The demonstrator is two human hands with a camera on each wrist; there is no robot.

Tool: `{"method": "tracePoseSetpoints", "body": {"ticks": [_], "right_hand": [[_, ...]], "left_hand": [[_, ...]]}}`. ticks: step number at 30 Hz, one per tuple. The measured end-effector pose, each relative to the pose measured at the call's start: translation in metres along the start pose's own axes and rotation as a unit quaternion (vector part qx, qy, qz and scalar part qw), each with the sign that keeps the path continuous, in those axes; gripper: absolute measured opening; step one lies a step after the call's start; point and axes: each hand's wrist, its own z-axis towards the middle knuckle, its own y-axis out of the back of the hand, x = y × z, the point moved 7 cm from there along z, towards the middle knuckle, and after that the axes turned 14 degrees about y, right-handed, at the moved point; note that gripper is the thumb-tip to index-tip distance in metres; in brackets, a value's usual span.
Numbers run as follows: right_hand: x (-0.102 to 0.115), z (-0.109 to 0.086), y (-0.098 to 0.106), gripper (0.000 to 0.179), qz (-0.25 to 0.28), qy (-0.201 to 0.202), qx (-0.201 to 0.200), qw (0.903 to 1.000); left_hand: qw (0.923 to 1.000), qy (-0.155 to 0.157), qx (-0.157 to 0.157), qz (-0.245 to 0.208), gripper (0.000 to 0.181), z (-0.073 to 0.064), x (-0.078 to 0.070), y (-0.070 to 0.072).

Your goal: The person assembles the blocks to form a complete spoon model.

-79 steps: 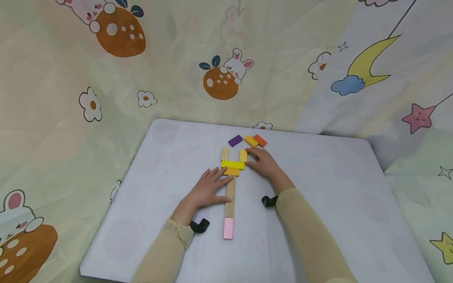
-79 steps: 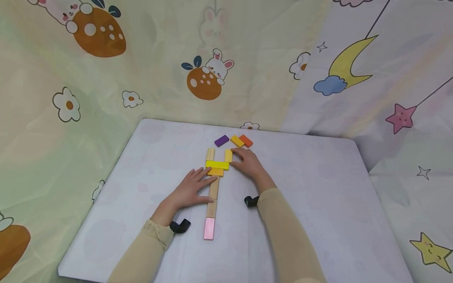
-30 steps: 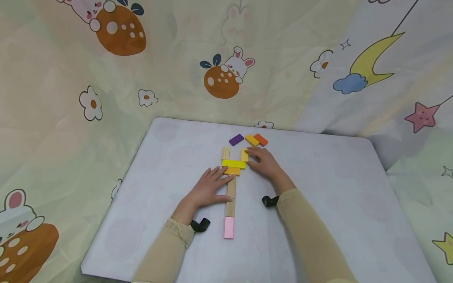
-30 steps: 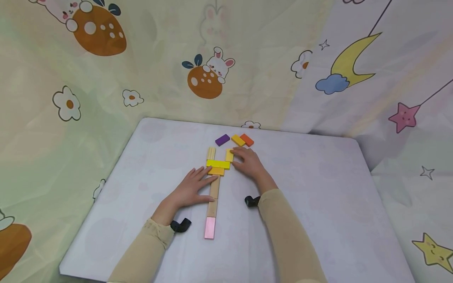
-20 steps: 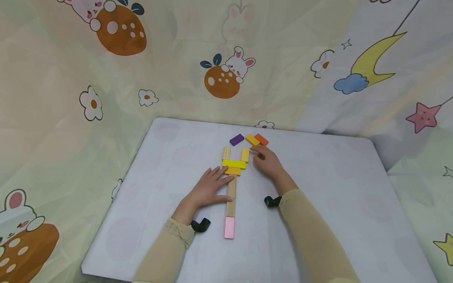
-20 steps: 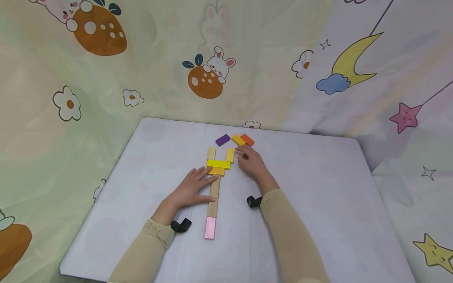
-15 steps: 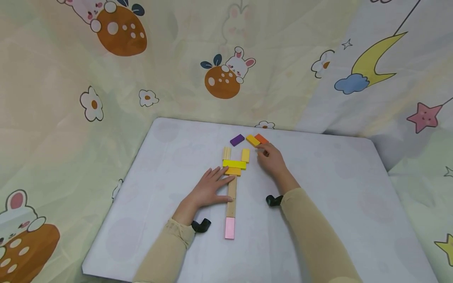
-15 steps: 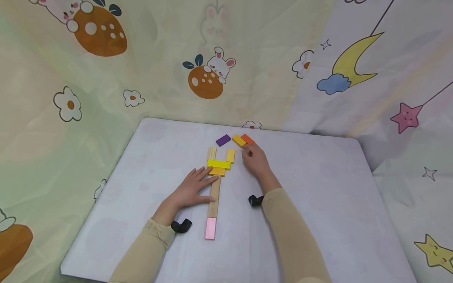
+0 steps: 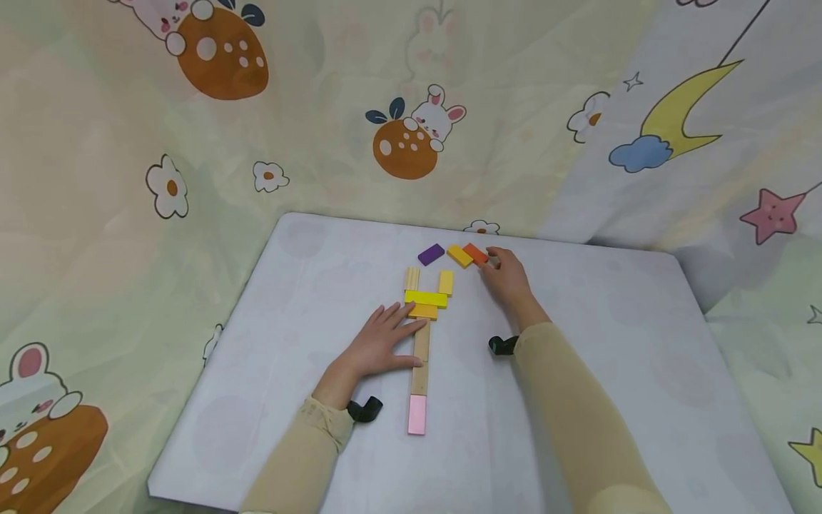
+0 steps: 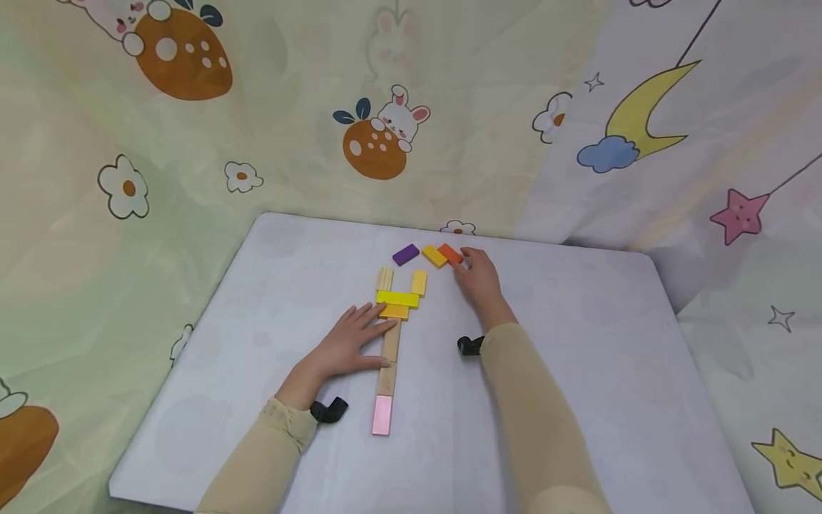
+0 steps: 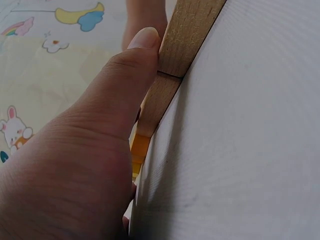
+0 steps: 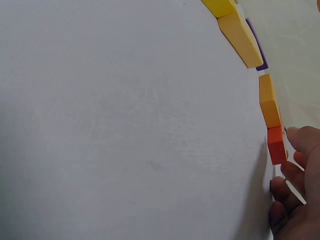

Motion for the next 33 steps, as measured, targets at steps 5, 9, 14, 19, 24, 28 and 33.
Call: {"method": "tracePoseSetpoints", "body": {"ticks": [5, 9, 14, 19, 24, 28, 33], "right_hand": [[0.002, 0.003, -0.002, 0.056, -0.013, -0.001, 0.016, 0.9998], [0.002, 0.006, -0.004, 0.056, -0.029, 0.005, 0.021, 0.9994], [0.003, 0.008, -0.006, 0.053, -0.043, 0.007, 0.017, 0.9989], [0.003, 0.01, -0.008, 0.049, -0.065, 0.009, 0.007, 0.9978], [0.002, 0.011, -0.008, 0.046, -0.071, 0.006, 0.003, 0.9974], [0.0, 0.011, -0.006, 0.046, -0.05, -0.003, 0.002, 0.9988], [-0.003, 0.011, 0.0, 0.047, -0.02, -0.014, -0.01, 0.9997]], "left_hand": [[1.0, -0.005, -0.004, 0.001, 0.088, 0.0, 0.0, 0.001], [1.0, -0.006, -0.004, 0.001, 0.088, -0.001, -0.001, 0.003], [1.0, -0.007, -0.005, 0.001, 0.087, -0.002, -0.002, 0.005], [1.0, -0.008, -0.005, -0.002, 0.086, -0.003, -0.003, 0.006], [0.9999, -0.008, -0.001, -0.007, 0.086, -0.004, -0.004, 0.008], [0.9999, -0.009, -0.001, -0.006, 0.087, -0.004, -0.004, 0.008], [0.9999, -0.014, -0.007, 0.002, 0.087, -0.004, -0.004, 0.008]]}}
